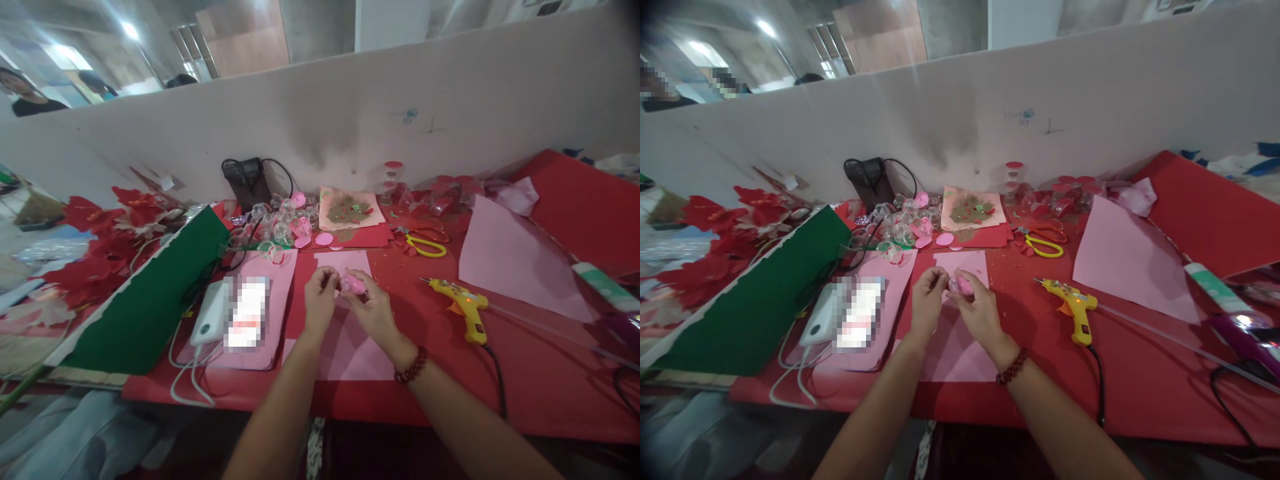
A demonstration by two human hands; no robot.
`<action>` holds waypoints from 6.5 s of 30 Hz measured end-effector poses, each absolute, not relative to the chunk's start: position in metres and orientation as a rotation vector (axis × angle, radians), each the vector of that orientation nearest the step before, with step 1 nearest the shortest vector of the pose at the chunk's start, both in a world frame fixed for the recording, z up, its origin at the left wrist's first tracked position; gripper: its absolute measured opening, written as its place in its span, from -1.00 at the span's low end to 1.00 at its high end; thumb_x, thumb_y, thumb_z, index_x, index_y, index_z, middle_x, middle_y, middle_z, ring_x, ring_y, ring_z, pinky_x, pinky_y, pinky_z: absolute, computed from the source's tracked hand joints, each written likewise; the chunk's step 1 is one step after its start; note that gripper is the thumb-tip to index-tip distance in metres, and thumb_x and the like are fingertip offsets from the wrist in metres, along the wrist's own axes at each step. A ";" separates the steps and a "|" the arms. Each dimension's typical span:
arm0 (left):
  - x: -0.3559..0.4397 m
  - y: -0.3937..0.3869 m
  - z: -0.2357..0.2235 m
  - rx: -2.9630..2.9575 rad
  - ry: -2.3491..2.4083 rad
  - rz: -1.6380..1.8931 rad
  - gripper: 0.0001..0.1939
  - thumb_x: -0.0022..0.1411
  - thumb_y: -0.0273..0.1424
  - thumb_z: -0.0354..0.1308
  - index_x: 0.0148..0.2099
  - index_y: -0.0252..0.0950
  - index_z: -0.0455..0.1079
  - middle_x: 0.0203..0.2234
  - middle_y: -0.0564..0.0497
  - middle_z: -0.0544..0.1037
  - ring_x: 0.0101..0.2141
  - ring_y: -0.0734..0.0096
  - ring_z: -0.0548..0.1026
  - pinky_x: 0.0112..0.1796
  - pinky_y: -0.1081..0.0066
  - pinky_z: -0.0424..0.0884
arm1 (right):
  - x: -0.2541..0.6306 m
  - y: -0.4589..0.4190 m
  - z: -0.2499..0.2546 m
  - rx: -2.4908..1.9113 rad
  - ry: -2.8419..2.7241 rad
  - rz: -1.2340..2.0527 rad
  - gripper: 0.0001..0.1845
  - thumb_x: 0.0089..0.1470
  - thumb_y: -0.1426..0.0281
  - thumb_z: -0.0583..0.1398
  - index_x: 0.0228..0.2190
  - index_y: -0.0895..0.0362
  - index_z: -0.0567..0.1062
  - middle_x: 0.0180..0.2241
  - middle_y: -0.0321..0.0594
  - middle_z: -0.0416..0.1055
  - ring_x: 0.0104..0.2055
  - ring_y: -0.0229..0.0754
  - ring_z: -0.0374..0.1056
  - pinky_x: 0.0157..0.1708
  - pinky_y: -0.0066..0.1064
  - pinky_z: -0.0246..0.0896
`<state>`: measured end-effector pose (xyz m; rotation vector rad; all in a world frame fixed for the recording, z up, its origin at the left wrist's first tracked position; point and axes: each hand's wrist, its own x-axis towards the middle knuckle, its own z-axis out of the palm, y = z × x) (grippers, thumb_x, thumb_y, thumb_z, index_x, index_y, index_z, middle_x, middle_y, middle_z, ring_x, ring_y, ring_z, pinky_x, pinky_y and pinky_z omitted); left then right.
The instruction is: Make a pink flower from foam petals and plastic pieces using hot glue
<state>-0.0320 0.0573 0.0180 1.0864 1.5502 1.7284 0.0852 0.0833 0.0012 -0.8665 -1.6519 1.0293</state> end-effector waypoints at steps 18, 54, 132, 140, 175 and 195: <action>-0.026 0.052 0.021 1.072 1.565 1.503 -0.63 0.03 -0.46 0.19 -0.06 -0.24 0.52 -0.14 -0.02 0.58 -0.15 0.21 0.55 -0.04 0.23 0.40 | 0.088 0.088 -0.004 -0.940 -1.747 0.892 -0.52 0.04 0.48 0.15 0.03 0.03 0.43 -0.03 -0.15 0.48 -0.09 -0.09 0.45 -0.06 -0.23 0.35; -0.023 0.052 0.020 0.802 1.347 1.628 -0.71 -0.01 -0.44 0.22 -0.18 -0.32 0.57 -0.21 -0.11 0.61 -0.16 0.16 0.55 0.00 0.12 0.37 | 0.089 0.087 -0.005 -0.969 -1.777 0.917 -0.60 0.11 0.36 0.15 0.02 0.02 0.43 -0.02 -0.16 0.47 -0.04 -0.09 0.43 -0.01 -0.22 0.31; -0.027 0.054 0.017 1.214 1.733 1.736 -0.91 0.21 -0.49 -0.03 -0.35 -0.26 0.25 -0.51 0.08 0.38 -0.45 0.47 0.42 -0.32 0.42 0.32 | 0.089 0.087 -0.002 -1.006 -1.777 0.828 -0.59 0.09 0.28 0.17 0.00 0.03 0.43 0.00 -0.13 0.45 -0.06 -0.06 0.44 -0.11 -0.25 0.37; -0.031 0.050 0.018 1.512 1.625 1.755 -0.86 0.14 -0.51 0.12 -0.30 -0.24 0.49 -0.32 -0.03 0.51 -0.26 0.38 0.46 -0.22 0.37 0.36 | 0.090 0.088 0.003 -1.085 -1.731 0.908 -0.52 0.06 0.26 0.17 0.04 0.06 0.41 -0.18 -0.14 0.54 -0.28 -0.09 0.47 -0.26 -0.27 0.37; -0.042 0.052 0.017 1.265 1.646 1.766 -0.88 0.15 -0.37 0.16 -0.31 -0.25 0.51 -0.35 -0.03 0.54 -0.26 0.34 0.47 -0.12 0.32 0.33 | 0.084 0.093 -0.001 -0.714 -1.239 1.553 -0.43 -0.09 0.27 0.32 -0.02 0.00 0.30 -0.10 -0.19 0.39 -0.12 -0.12 0.41 -0.10 -0.18 0.39; -0.041 0.055 0.030 0.309 0.868 1.646 -0.89 0.00 -0.47 0.24 -0.34 -0.35 0.41 -0.47 0.03 0.54 -0.47 0.51 0.49 -0.46 0.56 0.41 | 0.085 0.093 0.003 -0.784 -1.447 1.429 -0.29 -0.12 0.31 0.33 0.09 -0.01 0.29 0.08 -0.09 0.28 -0.40 -0.30 0.35 -0.42 -0.40 0.35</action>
